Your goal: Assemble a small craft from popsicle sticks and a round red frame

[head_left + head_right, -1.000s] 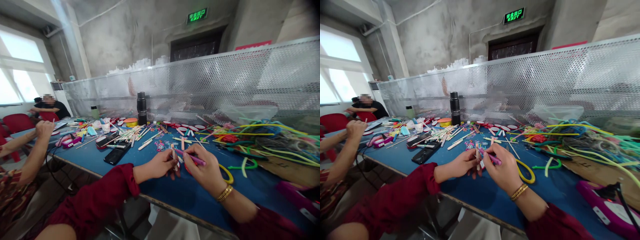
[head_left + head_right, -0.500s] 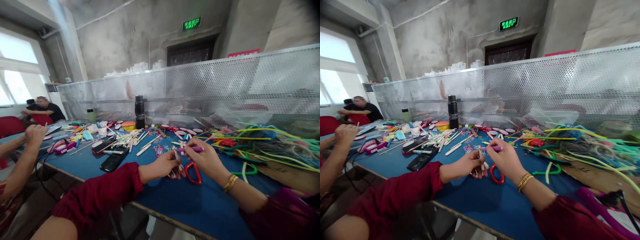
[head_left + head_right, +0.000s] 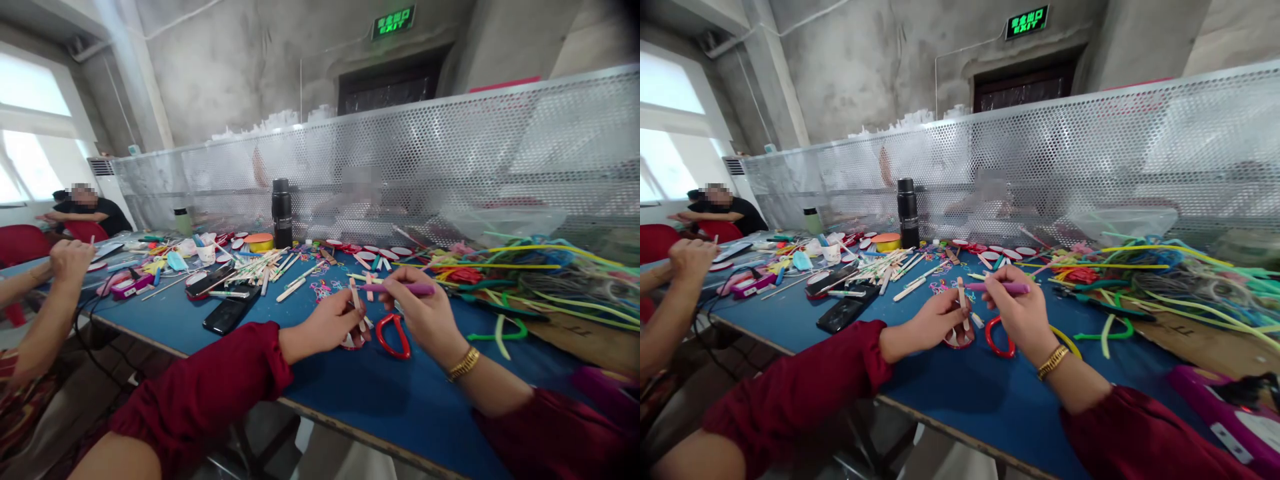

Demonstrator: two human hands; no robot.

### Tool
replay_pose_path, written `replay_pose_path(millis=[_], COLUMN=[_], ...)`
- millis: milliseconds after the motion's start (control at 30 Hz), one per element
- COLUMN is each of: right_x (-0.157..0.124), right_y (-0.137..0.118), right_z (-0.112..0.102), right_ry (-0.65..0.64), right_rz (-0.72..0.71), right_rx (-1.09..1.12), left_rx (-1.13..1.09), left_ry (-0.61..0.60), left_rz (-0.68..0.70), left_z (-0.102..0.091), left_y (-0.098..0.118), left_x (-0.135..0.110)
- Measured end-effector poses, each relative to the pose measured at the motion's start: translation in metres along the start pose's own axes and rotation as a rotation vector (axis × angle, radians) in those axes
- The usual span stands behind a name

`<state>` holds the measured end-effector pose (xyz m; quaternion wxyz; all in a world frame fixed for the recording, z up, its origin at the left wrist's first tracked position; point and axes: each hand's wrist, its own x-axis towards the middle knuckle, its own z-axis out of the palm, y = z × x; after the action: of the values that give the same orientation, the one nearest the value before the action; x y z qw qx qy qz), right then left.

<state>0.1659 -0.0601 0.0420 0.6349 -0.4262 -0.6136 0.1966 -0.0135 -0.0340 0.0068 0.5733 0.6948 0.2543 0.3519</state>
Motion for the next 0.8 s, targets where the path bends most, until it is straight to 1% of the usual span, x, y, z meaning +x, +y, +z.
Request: replay_pose_path(millis=[133, 200, 267, 300, 367, 433, 500, 667, 800], right_x=[-0.003, -0.005, -0.006, -0.007, -0.007, -0.007, -0.009, -0.017, -0.021], right_y=[-0.002, 0.001, 0.008, 0.012, 0.021, 0.029, 0.034, 0.033, 0.035], right_z=[-0.002, 0.0, 0.002, 0.002, 0.002, 0.001, 0.0, 0.001, 0.004], right_ry=[0.058, 0.074, 0.056, 0.021, -0.101, -0.245, -0.351, -0.478, -0.554], right_rz=[-0.072, -0.092, -0.075, -0.055, -0.013, -0.005, -0.037, -0.161, -0.163], right_rx=[0.152, 0.142, 0.075, 0.029, -0.083, -0.224, -0.346, -0.583, -0.742], left_rx=[0.0, -0.008, -0.004, -0.004, -0.016, -0.039, -0.06, -0.134, -0.152], left_ry=[0.028, 0.062, 0.114, 0.138, 0.163, 0.152, 0.124, 0.093, 0.094], left_rz=[0.07, 0.083, 0.089, 0.087, 0.069, 0.04, 0.017, 0.02, 0.033], left_z=[-0.003, -0.006, -0.008, -0.009, -0.01, -0.009, -0.007, -0.002, 0.001], left_y=[0.006, 0.008, 0.009, 0.009, 0.008, 0.007, 0.007, 0.011, 0.015], left_x=[-0.001, 0.0, 0.001, 0.001, 0.001, 0.0, -0.003, -0.01, -0.013])
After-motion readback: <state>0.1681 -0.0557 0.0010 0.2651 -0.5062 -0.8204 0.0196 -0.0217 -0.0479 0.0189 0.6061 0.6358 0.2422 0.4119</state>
